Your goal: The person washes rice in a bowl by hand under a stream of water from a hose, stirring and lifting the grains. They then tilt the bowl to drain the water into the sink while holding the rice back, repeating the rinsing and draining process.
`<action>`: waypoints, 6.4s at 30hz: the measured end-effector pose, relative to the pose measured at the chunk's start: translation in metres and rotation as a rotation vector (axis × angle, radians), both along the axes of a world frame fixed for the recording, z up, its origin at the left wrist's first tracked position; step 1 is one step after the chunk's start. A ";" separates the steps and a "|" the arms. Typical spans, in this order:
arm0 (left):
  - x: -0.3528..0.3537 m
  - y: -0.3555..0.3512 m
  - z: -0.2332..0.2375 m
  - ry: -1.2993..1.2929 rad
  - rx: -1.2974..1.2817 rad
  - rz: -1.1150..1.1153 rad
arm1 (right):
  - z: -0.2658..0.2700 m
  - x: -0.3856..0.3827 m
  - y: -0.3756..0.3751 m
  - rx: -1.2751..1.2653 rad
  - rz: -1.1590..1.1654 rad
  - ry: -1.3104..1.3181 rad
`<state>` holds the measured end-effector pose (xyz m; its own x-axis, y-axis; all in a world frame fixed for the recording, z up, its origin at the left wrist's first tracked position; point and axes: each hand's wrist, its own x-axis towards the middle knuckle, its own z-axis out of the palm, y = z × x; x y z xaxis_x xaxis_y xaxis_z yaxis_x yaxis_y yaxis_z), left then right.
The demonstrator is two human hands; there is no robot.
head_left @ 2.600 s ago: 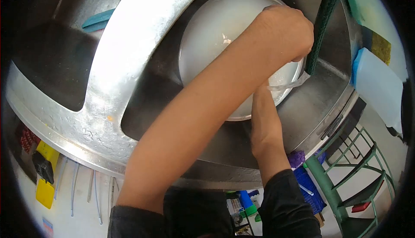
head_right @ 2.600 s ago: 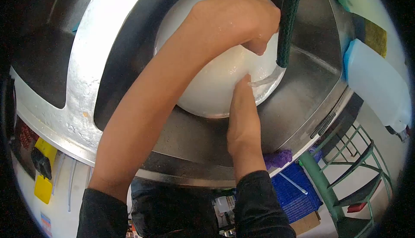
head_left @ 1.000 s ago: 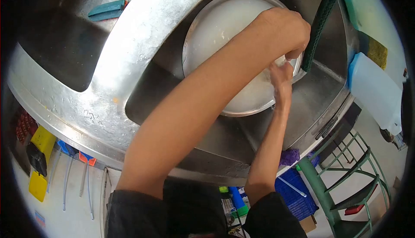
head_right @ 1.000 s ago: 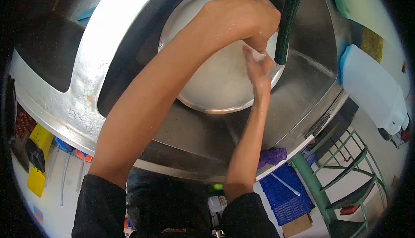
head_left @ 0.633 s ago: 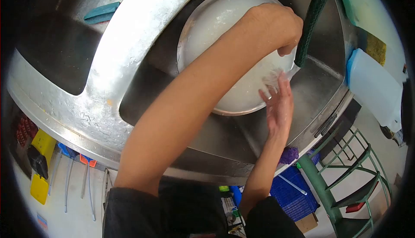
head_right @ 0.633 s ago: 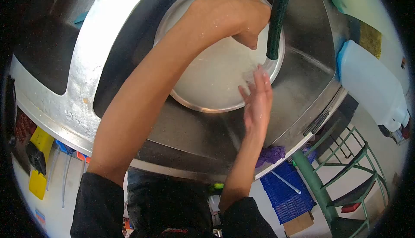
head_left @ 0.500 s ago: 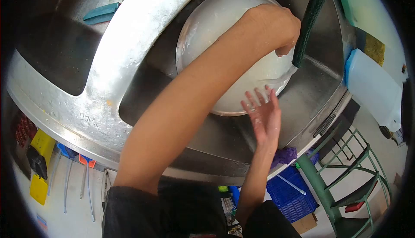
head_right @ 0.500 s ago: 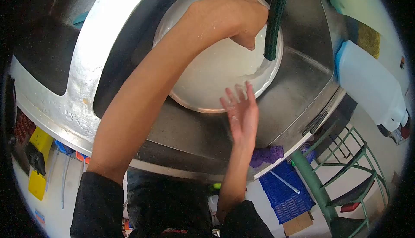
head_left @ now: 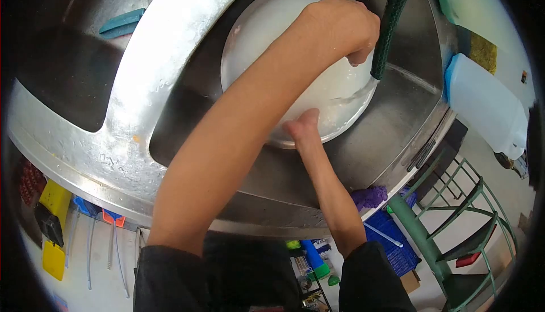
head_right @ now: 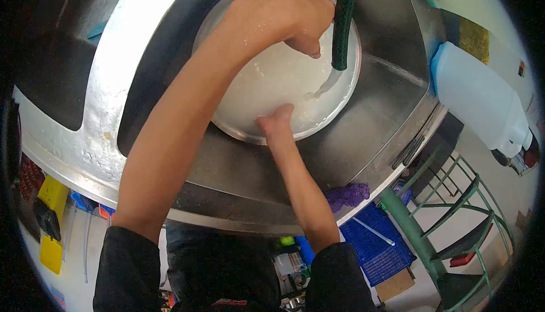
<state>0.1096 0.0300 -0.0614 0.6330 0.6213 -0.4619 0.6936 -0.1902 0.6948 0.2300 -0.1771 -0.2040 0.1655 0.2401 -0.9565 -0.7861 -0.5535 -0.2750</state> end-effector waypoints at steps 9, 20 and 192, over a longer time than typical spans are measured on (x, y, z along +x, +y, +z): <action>-0.006 -0.006 0.005 -0.034 0.033 0.018 | -0.086 0.023 -0.023 0.291 -0.214 0.148; -0.013 -0.013 0.009 -0.109 0.059 0.052 | -0.128 0.044 -0.018 0.452 0.050 0.197; 0.005 0.002 0.009 -0.460 -0.033 0.658 | 0.098 0.065 -0.050 -0.271 0.801 -0.799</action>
<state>0.1151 0.0318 -0.0524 0.2731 0.9238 -0.2684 0.2991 0.1836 0.9364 0.2955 -0.2275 -0.1062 0.6383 0.3528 -0.6841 0.1594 -0.9301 -0.3309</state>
